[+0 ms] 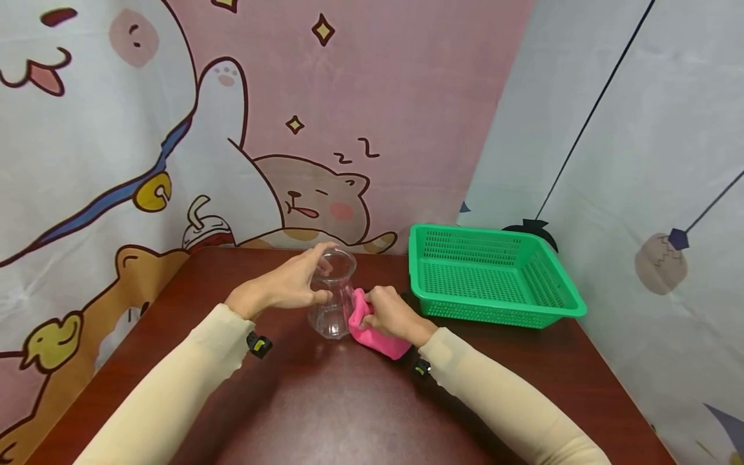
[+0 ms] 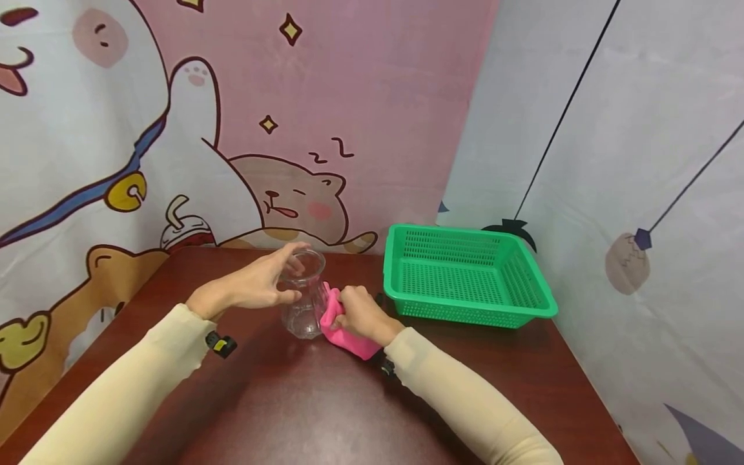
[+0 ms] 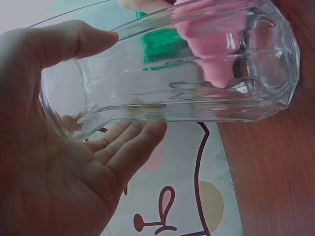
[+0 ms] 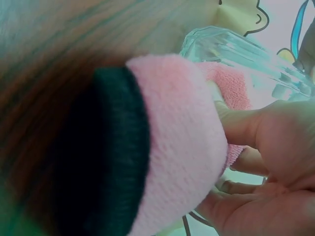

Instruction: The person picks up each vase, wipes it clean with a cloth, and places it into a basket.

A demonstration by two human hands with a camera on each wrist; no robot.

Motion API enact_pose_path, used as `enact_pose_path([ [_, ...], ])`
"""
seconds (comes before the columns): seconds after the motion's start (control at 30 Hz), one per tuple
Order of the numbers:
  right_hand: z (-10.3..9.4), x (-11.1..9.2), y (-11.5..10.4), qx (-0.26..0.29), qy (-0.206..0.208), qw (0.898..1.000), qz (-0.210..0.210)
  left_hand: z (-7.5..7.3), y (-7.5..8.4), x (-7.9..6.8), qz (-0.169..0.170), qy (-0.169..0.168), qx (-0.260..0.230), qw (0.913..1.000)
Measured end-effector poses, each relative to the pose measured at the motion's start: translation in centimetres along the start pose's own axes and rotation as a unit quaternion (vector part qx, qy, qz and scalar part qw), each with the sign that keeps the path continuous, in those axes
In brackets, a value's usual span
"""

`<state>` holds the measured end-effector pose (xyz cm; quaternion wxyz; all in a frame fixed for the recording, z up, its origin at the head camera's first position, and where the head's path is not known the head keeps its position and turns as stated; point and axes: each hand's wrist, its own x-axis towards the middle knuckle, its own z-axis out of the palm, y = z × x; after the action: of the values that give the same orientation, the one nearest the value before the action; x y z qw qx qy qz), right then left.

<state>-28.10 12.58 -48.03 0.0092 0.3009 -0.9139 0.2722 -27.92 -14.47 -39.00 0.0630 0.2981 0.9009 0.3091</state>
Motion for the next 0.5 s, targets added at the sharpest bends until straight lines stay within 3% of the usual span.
enact_pose_path([
  [0.2, -0.04, -0.19, -0.70, -0.002, 0.017, 0.999, 0.034, -0.09, -0.10, 0.03, 0.007, 0.001, 0.002, 1.0000],
  [0.5, 0.02, -0.17, -0.70, 0.012, 0.033, 0.998, 0.044, -0.08, -0.01, -0.23, -0.001, 0.004, -0.001, 1.0000],
])
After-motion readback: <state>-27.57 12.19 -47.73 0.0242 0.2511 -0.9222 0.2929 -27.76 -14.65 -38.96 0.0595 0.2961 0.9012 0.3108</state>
